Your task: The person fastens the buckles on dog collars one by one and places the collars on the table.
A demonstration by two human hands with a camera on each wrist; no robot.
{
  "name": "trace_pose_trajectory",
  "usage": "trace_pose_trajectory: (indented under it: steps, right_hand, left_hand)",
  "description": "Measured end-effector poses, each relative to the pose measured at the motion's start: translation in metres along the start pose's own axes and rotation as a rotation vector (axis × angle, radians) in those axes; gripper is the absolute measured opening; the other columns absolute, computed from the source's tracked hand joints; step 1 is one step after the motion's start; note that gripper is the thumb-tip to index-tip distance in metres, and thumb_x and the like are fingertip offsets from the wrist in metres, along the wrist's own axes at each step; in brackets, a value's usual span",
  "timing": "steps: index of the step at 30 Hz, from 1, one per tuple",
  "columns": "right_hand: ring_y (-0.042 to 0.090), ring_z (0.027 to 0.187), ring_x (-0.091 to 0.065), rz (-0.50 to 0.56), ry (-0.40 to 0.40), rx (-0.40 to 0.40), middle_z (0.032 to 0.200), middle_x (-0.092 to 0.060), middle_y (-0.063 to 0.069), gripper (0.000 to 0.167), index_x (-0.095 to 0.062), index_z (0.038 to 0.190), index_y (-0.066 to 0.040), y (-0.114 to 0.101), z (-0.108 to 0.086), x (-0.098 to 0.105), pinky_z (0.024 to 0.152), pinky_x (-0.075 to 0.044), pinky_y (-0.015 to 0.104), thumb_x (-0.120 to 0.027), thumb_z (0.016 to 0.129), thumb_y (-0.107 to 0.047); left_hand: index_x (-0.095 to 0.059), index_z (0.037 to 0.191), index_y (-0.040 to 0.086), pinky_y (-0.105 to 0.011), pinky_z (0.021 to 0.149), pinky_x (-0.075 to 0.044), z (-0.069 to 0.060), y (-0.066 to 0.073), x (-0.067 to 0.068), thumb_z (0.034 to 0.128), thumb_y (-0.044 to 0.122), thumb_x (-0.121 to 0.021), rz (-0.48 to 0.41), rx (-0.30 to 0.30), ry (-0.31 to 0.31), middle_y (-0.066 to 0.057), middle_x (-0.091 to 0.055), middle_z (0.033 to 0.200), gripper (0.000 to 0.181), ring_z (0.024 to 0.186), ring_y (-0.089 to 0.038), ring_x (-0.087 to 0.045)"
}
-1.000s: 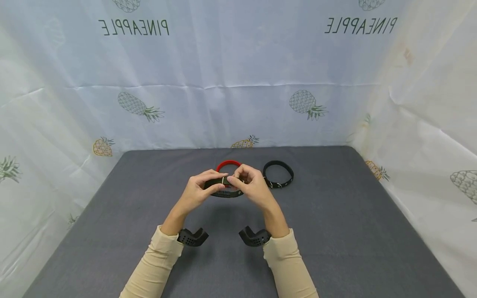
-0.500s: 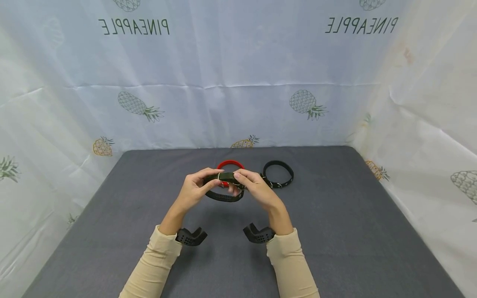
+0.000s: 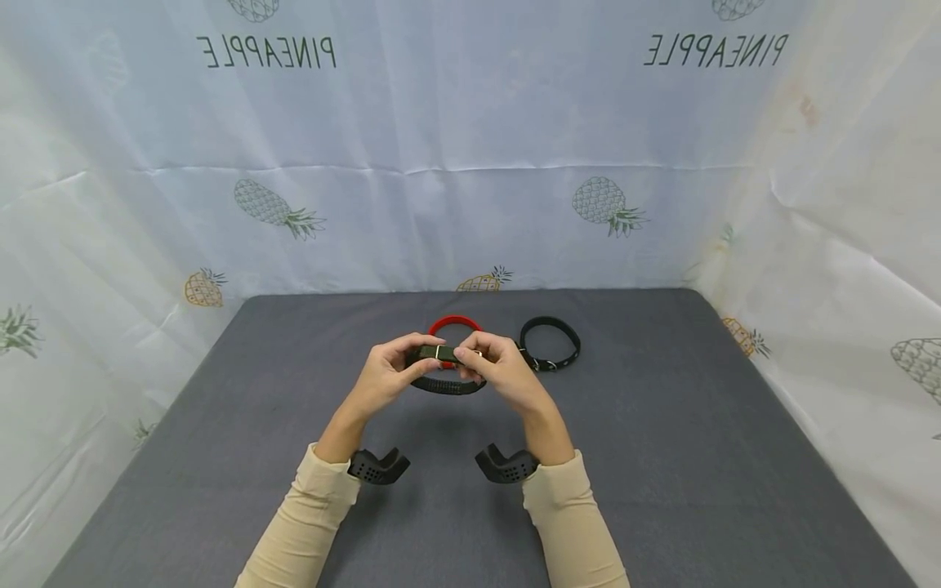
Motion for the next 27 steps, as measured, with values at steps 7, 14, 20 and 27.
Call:
trace_pose_trajectory:
  steps: [7,14,20,27]
  right_hand:
    - [0.013,0.073,-0.055,0.014,0.012,-0.058,0.076,-0.06,-0.008,0.027,-0.059,0.092,-0.002,0.004,0.001,0.003,0.074,-0.049,0.028,-0.049,0.102,-0.025]
    - [0.011,0.086,-0.063,0.089,0.009,-0.109,0.089,-0.069,-0.009,0.041,-0.063,0.106,-0.007,0.014,0.0,0.013,0.092,-0.048,0.031,-0.039,0.104,-0.04]
    - [0.01,0.086,-0.062,0.118,-0.012,-0.139,0.087,-0.068,-0.007,0.038,-0.064,0.102,-0.009,0.02,0.0,0.016,0.092,-0.048,0.028,-0.04,0.104,-0.038]
    - [0.009,0.078,-0.059,0.129,0.025,-0.16,0.08,-0.062,-0.007,0.026,-0.061,0.097,-0.01,0.023,-0.001,0.021,0.087,-0.049,0.025,-0.045,0.103,-0.029]
  left_hand:
    - [-0.059,0.121,-0.006,-0.023,0.083,-0.056,0.0,-0.002,0.001,0.0934,0.029,-0.062,-0.008,-0.006,0.014,-0.03,-0.062,0.105,0.044,0.088,-0.005,-0.064]
    - [-0.055,0.123,-0.01,-0.013,0.078,-0.049,0.002,-0.003,0.012,0.0966,0.017,-0.058,-0.039,-0.013,0.152,0.003,-0.063,0.102,0.038,0.088,0.001,-0.057]
    - [-0.055,0.124,-0.009,-0.014,0.075,-0.046,0.002,-0.007,0.016,0.0974,0.01,-0.056,-0.041,0.018,0.197,0.013,-0.061,0.1,0.033,0.087,-0.001,-0.055]
    - [-0.056,0.125,-0.006,-0.014,0.078,-0.047,0.002,-0.01,0.018,0.0981,0.012,-0.055,-0.011,0.064,0.168,-0.011,-0.062,0.105,0.032,0.088,0.001,-0.056]
Point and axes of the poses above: each hand's wrist, its own z-axis towards the middle knuckle, its own x-axis out of the back of the hand, y = z × x, the point moved 5 cm from there along z, towards the middle knuckle
